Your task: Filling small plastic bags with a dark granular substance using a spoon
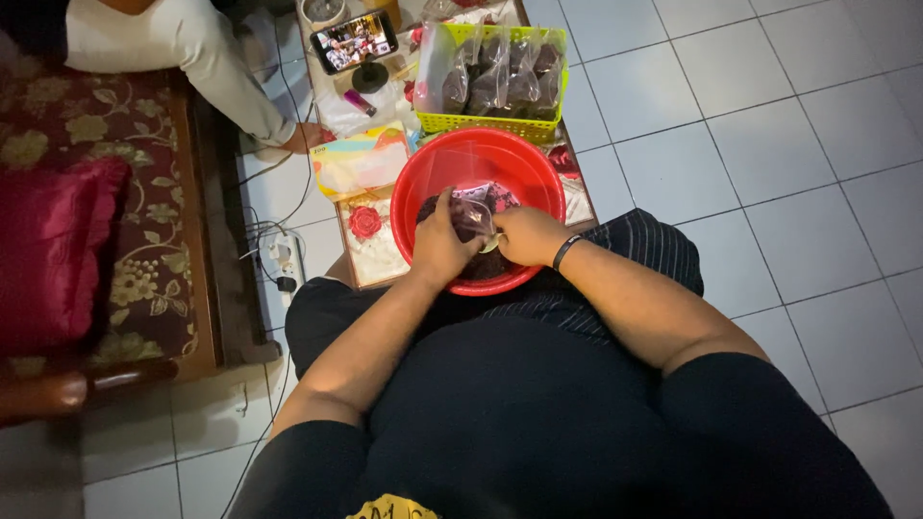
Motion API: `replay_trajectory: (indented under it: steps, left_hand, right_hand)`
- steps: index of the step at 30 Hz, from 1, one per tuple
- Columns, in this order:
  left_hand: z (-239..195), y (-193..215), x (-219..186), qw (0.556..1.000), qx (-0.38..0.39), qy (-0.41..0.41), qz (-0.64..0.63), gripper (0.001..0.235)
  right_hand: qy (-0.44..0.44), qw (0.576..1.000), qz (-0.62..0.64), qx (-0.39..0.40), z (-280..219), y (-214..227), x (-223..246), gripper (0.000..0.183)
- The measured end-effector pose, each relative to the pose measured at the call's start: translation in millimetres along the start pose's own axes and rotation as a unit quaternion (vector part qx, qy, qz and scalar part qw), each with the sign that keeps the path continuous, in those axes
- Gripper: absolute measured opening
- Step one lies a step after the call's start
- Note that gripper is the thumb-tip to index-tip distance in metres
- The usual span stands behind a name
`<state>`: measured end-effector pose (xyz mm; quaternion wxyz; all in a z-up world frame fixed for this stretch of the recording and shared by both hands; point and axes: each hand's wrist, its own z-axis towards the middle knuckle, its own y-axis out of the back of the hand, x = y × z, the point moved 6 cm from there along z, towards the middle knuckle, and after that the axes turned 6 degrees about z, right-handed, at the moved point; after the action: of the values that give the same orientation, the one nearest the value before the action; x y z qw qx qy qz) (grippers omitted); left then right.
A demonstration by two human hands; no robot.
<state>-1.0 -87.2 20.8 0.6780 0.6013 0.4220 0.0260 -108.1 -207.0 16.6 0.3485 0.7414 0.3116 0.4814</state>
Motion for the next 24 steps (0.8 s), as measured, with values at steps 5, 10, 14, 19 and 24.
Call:
replay_trajectory:
  steps: [5,10,14,19,24]
  left_hand:
    - [-2,6,-15,0.998,0.014,-0.036,-0.05,0.099]
    - [4,-3,-12,0.996,0.029,-0.024,-0.086,0.101]
    - [5,-6,-4,0.99,0.034,0.039,-0.129,0.091]
    - [5,-7,3,0.982,0.008,0.058,-0.178,0.078]
    - [-2,9,16,0.97,-0.083,0.036,-0.227,0.07]
  right_hand:
    - [0.011,1.0,-0.009,-0.007,-4,3,6,0.035]
    - [0.029,0.999,-0.028,-0.013,-11,8,17,0.03]
    - [0.033,0.998,-0.051,-0.026,-11,10,16,0.029]
    - [0.027,0.999,-0.026,-0.031,-9,13,7,0.033]
    - [0.008,0.999,0.023,-0.038,-8,16,-4,0.032]
